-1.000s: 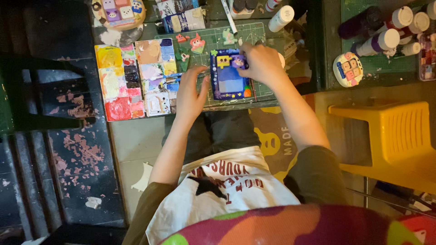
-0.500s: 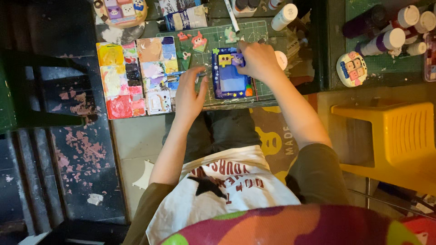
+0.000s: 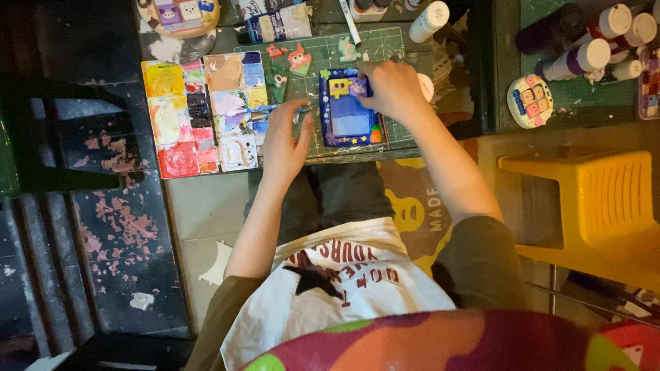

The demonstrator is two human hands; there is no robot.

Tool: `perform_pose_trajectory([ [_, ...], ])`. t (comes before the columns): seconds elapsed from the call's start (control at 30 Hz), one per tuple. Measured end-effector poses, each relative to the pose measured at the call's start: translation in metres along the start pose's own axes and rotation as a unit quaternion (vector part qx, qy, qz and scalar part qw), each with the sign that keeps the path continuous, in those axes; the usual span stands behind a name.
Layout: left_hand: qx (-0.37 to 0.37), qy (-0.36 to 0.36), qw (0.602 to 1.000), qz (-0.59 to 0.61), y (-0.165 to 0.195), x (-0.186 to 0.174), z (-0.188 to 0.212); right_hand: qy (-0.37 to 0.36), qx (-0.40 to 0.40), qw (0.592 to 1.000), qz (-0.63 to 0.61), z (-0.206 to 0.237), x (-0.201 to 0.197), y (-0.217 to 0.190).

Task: The person paints small ceramic figurines and a rectangular tray using a fine brush and water-based paints. They dip the brush into paint and water, apply color to the figurines and tray, and then place the painted pieces into the tray.

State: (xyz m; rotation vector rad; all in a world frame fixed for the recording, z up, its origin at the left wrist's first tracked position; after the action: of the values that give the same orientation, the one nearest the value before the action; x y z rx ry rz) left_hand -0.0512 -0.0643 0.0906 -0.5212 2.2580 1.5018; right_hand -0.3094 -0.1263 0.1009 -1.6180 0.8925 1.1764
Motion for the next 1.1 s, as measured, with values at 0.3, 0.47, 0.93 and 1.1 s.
perform_pose_trajectory([
  [0.3, -0.015, 0.021, 1.0, 0.008, -0.008, -0.011, -0.001, 0.072, 0.023, 0.997, -0.021, -0.044, 0.01, 0.033],
  [0.47, -0.015, 0.035, 0.999, 0.006, -0.015, -0.016, 0.001, -0.066, 0.05, 0.996, 0.031, -0.081, 0.034, 0.051],
  [0.93, -0.02, 0.048, 0.999, 0.0, -0.025, -0.026, 0.003, -0.006, 0.007, 0.999, 0.051, -0.094, 0.055, 0.057],
  [1.1, -0.068, 0.028, 0.997, 0.006, -0.022, -0.026, 0.005, 0.025, 0.017, 0.999, 0.044, -0.094, 0.058, 0.055],
])
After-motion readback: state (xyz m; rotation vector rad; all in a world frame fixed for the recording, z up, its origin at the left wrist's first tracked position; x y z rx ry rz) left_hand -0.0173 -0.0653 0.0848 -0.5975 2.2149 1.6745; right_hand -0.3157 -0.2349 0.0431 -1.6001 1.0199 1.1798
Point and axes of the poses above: each hand's wrist, its own z-axis away from the middle knuckle, its own x-axis out of the palm, y = z × x, the point moved 1 cm from there along -z, towards the middle knuckle, and after that the axes turned 6 degrees about y, right-handed, at the moved point
